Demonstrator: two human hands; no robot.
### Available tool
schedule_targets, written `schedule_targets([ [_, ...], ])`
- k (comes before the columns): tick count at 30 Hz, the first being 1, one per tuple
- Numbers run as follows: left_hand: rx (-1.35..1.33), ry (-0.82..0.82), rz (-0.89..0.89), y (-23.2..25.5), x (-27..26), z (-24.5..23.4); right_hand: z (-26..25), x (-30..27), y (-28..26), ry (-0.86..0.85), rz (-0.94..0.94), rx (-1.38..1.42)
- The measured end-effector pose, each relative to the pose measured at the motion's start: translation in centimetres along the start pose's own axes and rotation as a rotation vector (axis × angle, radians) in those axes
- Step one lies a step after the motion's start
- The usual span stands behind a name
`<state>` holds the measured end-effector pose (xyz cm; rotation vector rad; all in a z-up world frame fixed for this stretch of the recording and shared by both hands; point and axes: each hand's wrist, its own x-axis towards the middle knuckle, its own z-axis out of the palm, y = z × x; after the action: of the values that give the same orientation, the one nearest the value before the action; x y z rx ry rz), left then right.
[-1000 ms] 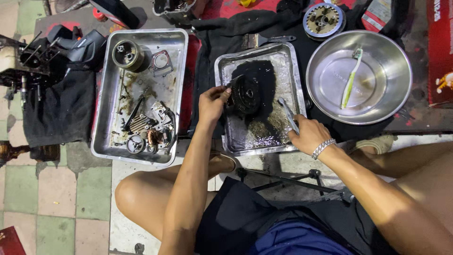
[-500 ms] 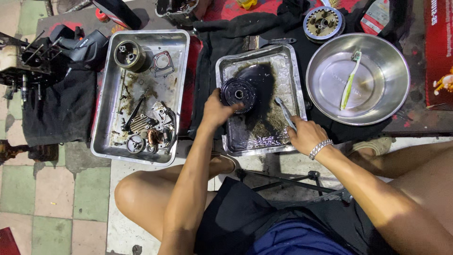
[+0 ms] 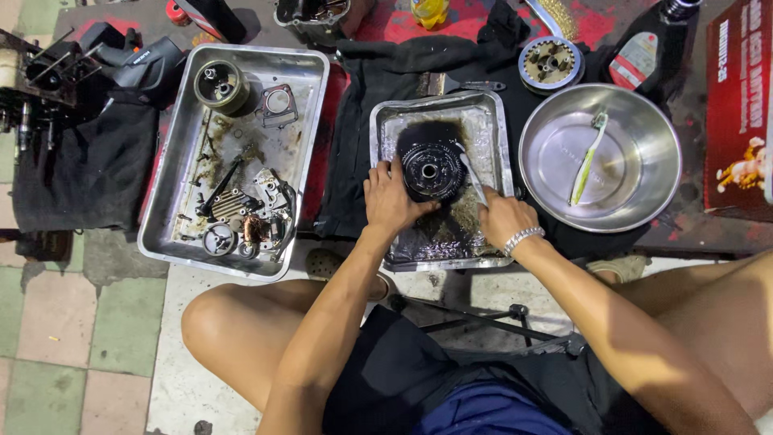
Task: The person scrubs a greasy mechanical part with a toothbrush in a tray of dark liquid, then rinses it in a separate bowl of clear liquid. The person pours additional liquid onto the part and places it on a cloth.
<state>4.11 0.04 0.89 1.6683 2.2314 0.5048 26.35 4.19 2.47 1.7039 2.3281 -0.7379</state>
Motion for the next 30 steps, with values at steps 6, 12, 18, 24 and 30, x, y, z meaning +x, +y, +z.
schedule_targets([
  [6, -0.021, 0.034, 0.084, -0.2, 0.4, 0.6, -0.4, 2.0, -0.2, -0.032, 0.040, -0.011],
  [12, -0.053, -0.007, 0.065, -0.6, 0.8, 0.6, 0.0, -0.2, -0.7, 0.155, -0.149, 0.049],
  [18, -0.027, 0.000, 0.053, -0.2, 1.0, 0.3, 0.4, -4.7, -2.5, 0.060, -0.135, 0.031],
  [24, -0.025, -0.043, 0.005, -0.3, 1.7, -0.3, 1.5, -2.7, -2.4, 0.209, -0.207, 0.071],
  [30, 0.066, -0.076, -0.034, 1.0, 2.3, 0.0, 1.7, -4.2, -1.8, 0.137, -0.086, 0.031],
])
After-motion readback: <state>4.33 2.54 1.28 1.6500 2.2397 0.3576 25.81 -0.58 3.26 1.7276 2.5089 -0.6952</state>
